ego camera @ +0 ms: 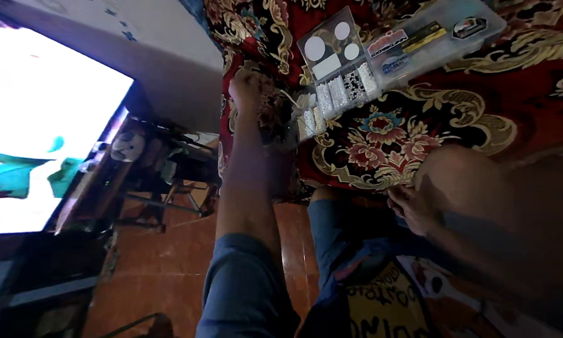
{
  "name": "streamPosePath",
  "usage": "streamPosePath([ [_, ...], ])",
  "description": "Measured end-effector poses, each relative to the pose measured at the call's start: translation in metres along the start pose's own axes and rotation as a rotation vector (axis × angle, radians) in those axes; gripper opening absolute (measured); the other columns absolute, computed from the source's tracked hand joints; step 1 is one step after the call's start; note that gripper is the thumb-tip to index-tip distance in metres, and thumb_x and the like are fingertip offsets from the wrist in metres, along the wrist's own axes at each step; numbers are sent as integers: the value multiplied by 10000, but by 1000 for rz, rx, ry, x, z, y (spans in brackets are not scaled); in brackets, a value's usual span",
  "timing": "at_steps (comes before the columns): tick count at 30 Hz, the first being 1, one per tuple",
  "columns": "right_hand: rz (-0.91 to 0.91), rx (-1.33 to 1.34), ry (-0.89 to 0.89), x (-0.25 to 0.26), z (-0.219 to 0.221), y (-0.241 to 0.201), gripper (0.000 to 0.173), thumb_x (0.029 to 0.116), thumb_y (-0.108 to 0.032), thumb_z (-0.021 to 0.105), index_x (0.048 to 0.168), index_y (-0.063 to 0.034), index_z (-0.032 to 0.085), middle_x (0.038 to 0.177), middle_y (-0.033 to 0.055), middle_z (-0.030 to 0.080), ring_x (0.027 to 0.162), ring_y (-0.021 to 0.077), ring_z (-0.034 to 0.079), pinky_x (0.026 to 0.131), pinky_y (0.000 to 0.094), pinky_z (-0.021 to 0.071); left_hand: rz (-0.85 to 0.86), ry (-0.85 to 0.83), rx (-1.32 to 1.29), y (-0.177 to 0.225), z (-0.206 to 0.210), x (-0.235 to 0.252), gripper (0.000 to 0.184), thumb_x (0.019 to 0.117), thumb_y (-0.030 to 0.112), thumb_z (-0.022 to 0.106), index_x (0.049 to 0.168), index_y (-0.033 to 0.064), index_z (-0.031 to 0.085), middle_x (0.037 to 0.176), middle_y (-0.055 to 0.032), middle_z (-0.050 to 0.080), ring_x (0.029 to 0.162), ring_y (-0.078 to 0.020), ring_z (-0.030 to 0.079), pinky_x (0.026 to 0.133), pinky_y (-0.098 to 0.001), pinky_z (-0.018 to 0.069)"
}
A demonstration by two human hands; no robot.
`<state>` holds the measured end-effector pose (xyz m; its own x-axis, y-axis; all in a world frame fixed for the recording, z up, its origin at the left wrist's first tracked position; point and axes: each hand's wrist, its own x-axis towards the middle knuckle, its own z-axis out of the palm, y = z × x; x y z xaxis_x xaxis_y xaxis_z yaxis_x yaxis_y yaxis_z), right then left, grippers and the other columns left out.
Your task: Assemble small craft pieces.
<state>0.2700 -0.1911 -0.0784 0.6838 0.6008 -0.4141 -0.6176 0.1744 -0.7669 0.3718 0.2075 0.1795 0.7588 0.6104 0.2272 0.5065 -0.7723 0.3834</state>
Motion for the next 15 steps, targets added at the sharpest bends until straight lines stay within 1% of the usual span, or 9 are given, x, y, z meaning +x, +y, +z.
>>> streamPosePath([
  [2, -5, 10, -29, 0, -1, -1, 164, 1077, -79, 467, 1049, -32, 622, 703, -35, 607, 533, 13, 508, 495, 149, 418, 19, 32, -104, 7, 12, 3, 324, 1054, 177, 522, 1275, -32, 633, 1189, -204, 688, 1079, -276, 679, 990, -454, 521],
  [3, -7, 12, -43, 0, -2, -1, 170, 1075, -78, 466, 1050, -26, 626, 708, -30, 611, 536, 16, 512, 498, 151, 421, 16, 12, -145, 8, 19, 3, 325, 1055, 166, 518, 1280, -43, 624, 1194, -209, 686, 1073, -274, 683, 982, -451, 529],
  [4, -16, 12, -60, 1, -2, -1, 177, 1073, -84, 466, 1054, -24, 631, 713, -29, 614, 539, 17, 512, 499, 151, 420, 1, -24, -159, 8, 28, 1, 332, 1062, 176, 515, 1287, -47, 614, 1200, -211, 681, 1078, -278, 683, 983, -453, 536],
  [7, -22, 5, -79, 4, -4, 3, 189, 1072, -106, 473, 1055, -28, 645, 707, -33, 622, 525, 14, 503, 486, 150, 407, -61, -147, -82, 3, 52, -8, 337, 1065, 187, 511, 1287, -36, 630, 1237, -234, 669, 1168, -357, 642, 1049, -539, 471],
  [10, 0, 18, -71, 5, -3, 2, 194, 1073, -98, 472, 1041, -26, 649, 696, -36, 620, 520, 9, 500, 479, 143, 399, -117, -220, -4, -5, 73, -14, 308, 1056, 209, 535, 1228, -9, 668, 1186, -213, 694, 1124, -361, 663, 1019, -561, 488],
  [11, 10, 21, -66, 5, -3, 2, 191, 1073, -95, 474, 1040, -25, 649, 696, -33, 620, 519, 11, 500, 476, 144, 399, -143, -261, 11, -8, 76, -13, 326, 1057, 219, 533, 1244, -18, 658, 1204, -234, 682, 1139, -388, 655, 1024, -585, 482],
  [13, 25, 12, -61, 4, -2, 0, 193, 1073, -95, 473, 1040, -25, 651, 694, -33, 615, 518, 11, 492, 473, 145, 390, -180, -313, -14, -16, 82, -8, 336, 1056, 237, 526, 1238, -16, 653, 1182, -219, 695, 1089, -367, 682, 988, -567, 516],
  [15, 21, 4, -63, 5, -2, 0, 191, 1070, -94, 473, 1042, -23, 648, 693, -32, 612, 514, 7, 486, 471, 145, 389, -202, -328, -116, -19, 84, -2, 321, 1066, 217, 516, 1249, -11, 648, 1169, -195, 703, 1017, -309, 708, 920, -503, 563],
])
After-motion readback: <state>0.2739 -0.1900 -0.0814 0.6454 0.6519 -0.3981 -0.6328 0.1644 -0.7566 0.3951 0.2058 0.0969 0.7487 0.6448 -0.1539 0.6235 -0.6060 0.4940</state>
